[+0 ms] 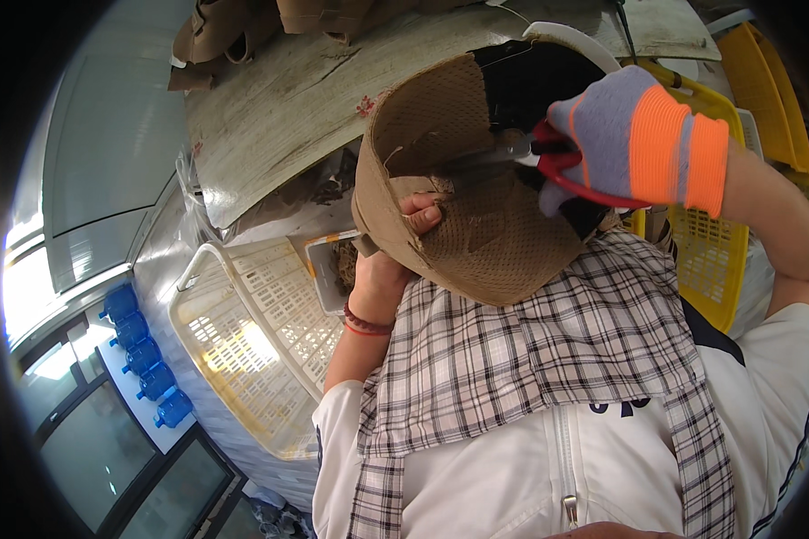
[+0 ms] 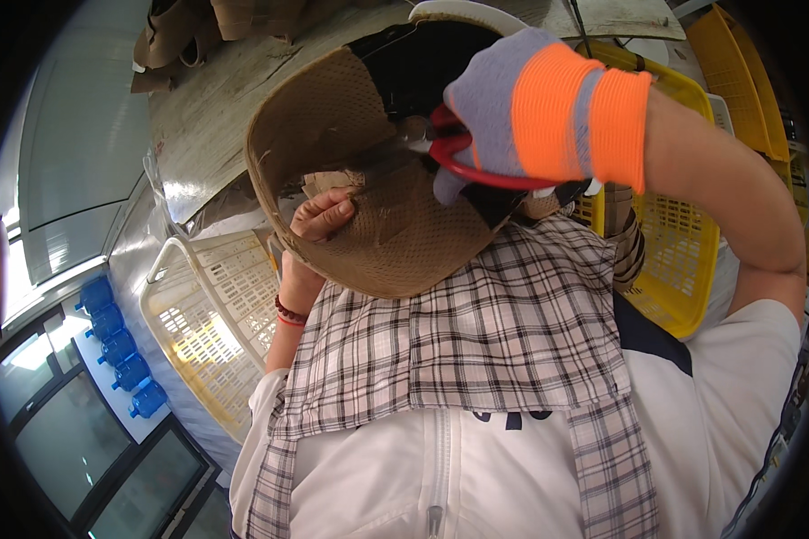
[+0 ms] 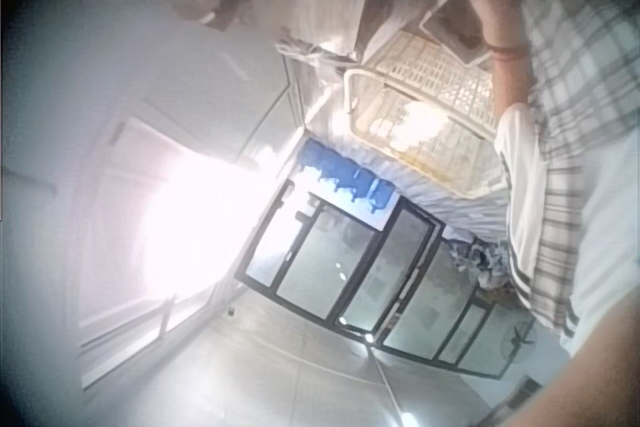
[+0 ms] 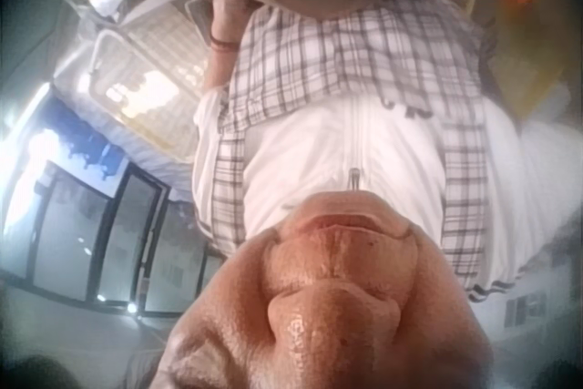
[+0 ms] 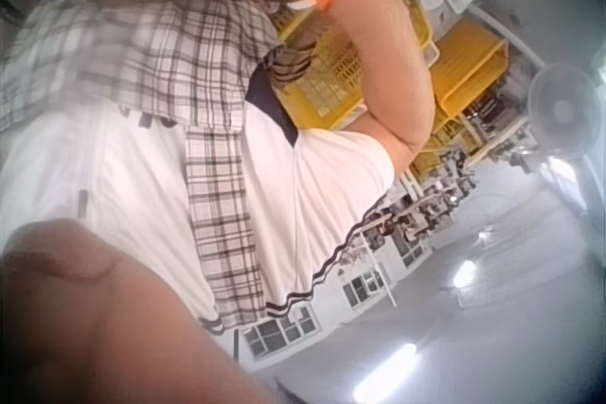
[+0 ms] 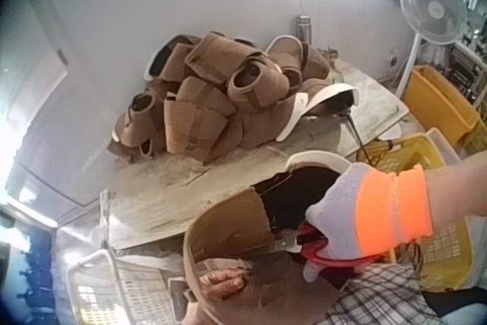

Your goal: The person uses shears to trim excess material from the edges of brown shoe uppers. They hold each upper with one hand and cut along the perimeter with the other, then place the trimmed pieces into a white basket. The process is repeated for multiple uppers.

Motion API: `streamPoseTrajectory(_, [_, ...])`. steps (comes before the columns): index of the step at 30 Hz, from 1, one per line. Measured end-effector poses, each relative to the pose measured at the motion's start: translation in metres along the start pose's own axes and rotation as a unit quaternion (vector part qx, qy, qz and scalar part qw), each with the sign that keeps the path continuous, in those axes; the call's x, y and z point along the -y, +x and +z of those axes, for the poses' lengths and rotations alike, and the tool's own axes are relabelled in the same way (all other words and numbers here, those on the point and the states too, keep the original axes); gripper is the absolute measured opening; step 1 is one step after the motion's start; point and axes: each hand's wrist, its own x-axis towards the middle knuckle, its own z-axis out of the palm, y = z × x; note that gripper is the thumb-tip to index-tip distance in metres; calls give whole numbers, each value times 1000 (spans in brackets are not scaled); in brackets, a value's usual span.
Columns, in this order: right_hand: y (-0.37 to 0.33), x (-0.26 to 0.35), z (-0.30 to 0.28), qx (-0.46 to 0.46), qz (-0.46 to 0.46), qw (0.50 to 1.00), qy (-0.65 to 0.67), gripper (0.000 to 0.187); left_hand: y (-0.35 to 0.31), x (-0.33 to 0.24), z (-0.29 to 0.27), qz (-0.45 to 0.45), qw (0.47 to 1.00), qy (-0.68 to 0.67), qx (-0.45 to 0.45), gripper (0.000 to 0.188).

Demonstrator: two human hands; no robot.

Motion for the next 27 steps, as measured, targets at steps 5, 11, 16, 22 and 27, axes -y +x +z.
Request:
streamPoseTrajectory(5, [5, -50, 12, -13, -185, 980, 79, 37, 13, -7, -14, 109, 993, 23, 36, 33])
streamPoseTrajectory(11, [31, -55, 0, 234, -92, 930, 269, 37, 35, -20, -2, 228, 972, -7, 55, 19])
streamPoseTrajectory(16, [41, -49, -9, 233, -36, 935, 264, 27, 39, -25, 2, 233, 971, 8, 44, 14])
streamPoseTrajectory(22, [62, -58, -6, 203, -162, 934, 244, 24, 42, -29, 0, 236, 969, 5, 68, 13])
streamPoseTrajectory(27, [72, -54, -4, 212, -132, 925, 286, 32, 42, -29, -3, 231, 970, -12, 78, 11])
